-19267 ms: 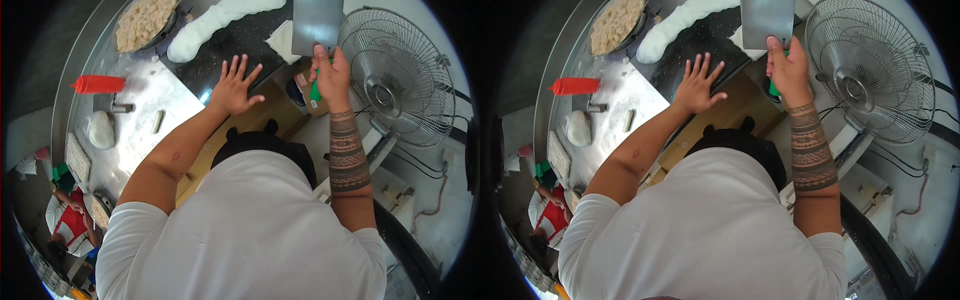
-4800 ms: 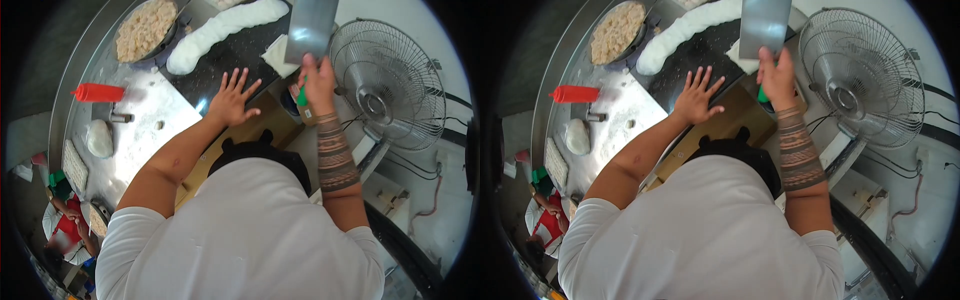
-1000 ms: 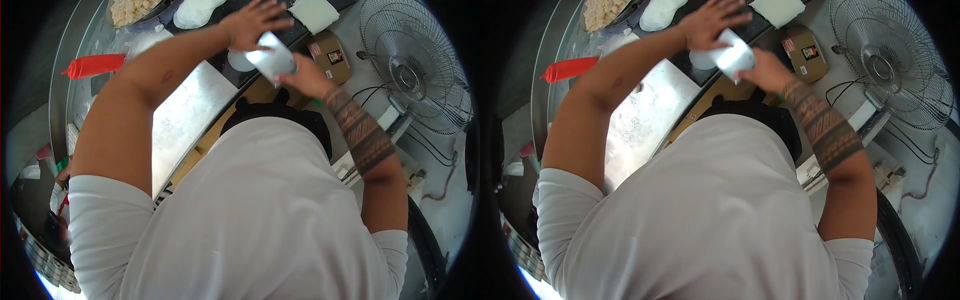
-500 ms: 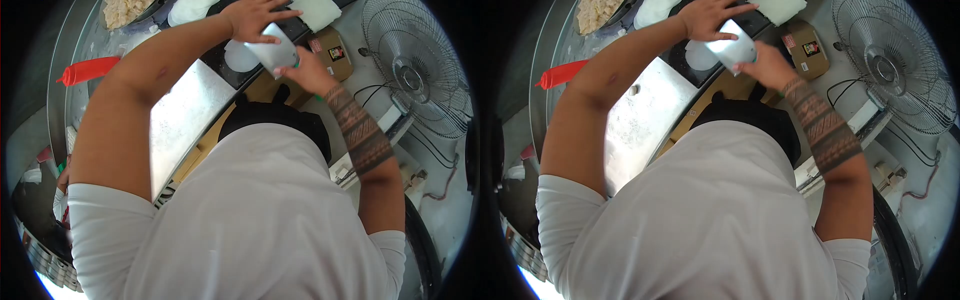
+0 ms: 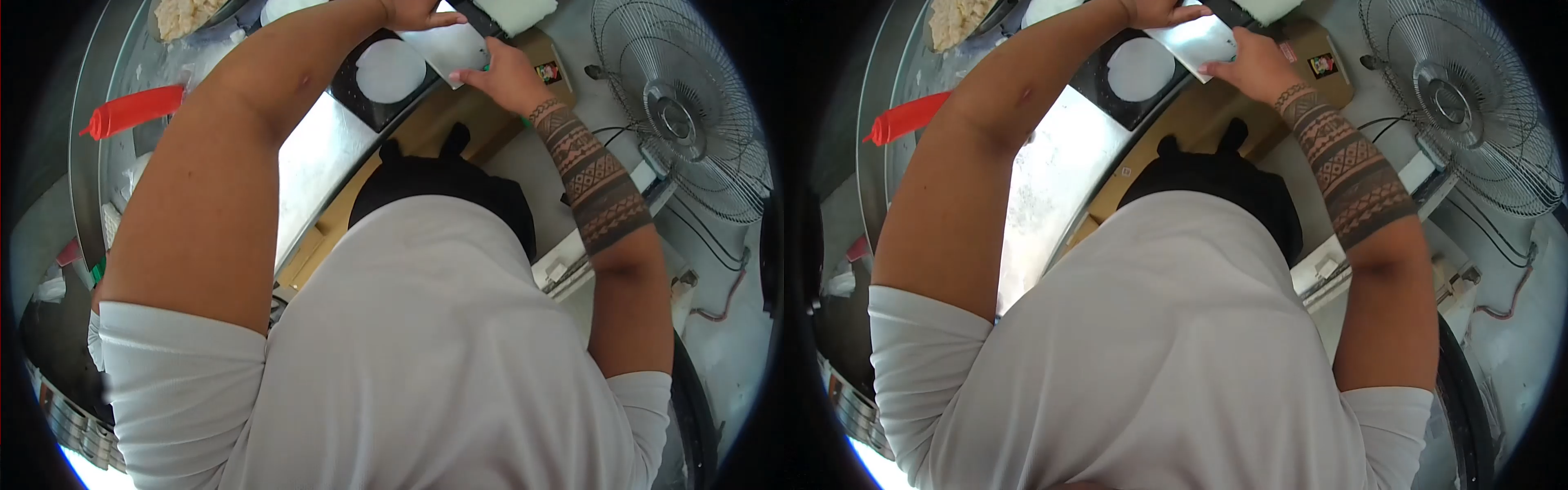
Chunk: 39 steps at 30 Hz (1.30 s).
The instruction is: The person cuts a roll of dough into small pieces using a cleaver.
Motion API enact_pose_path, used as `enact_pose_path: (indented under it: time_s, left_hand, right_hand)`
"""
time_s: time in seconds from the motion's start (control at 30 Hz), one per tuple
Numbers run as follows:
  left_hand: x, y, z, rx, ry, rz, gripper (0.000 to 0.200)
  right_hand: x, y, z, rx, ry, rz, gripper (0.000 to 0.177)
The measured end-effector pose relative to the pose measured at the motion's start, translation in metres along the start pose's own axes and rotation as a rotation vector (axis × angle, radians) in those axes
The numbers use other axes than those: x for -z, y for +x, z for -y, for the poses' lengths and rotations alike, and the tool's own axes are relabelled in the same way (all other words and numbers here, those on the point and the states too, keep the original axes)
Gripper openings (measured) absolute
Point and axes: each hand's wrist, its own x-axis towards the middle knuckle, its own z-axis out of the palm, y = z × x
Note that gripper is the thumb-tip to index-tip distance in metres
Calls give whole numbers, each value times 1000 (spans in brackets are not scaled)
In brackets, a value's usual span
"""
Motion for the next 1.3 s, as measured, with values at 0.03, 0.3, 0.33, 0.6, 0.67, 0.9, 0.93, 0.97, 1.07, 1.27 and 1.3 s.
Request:
enact_pose_path:
  time_s: [0.03, 0.3, 0.33, 0.6, 0.67, 0.9, 0.93, 0.97, 1.07, 1.27, 1.3]
  left_hand:
    - [7, -2, 1, -27, -30, 23, 91]
    - [-5, -40, -61, -171, -151, 139, 87]
    - [-3, -23, -54, -146, -56, 147, 88]
    - [16, -3, -3, -123, -57, 58, 93]
    - [24, -26, -12, -178, -138, 71, 91]
    - [-9, -32, -56, -123, -64, 90, 81]
    - [-8, -17, -50, -146, 53, 11, 74]
    - [1, -2, -36, -135, -159, 129, 91]
    - [-10, 5, -10, -59, -95, 12, 87]
    - [24, 0, -18, 754, -377, 53, 50]
    - [23, -8, -17, 753, -373, 47, 50]
  right_hand:
    - [-2, -1, 9, -4, 9, -21, 66]
    - [-50, -70, -5, -162, 217, 24, 68]
    - [-39, -58, -12, -161, 213, 16, 68]
    - [7, -5, 4, -15, -37, -38, 62]
    - [-20, -23, 7, -67, 156, 37, 70]
    - [-46, -58, -19, -109, 241, 51, 70]
    - [-31, -51, -22, -117, 244, 54, 70]
    - [-14, -36, -26, -123, 208, 85, 70]
    - [11, 16, -45, -7, 99, 80, 68]
    - [-16, -26, -50, -23, 93, -85, 58]
    - [-27, -46, -51, -72, 187, -74, 57]
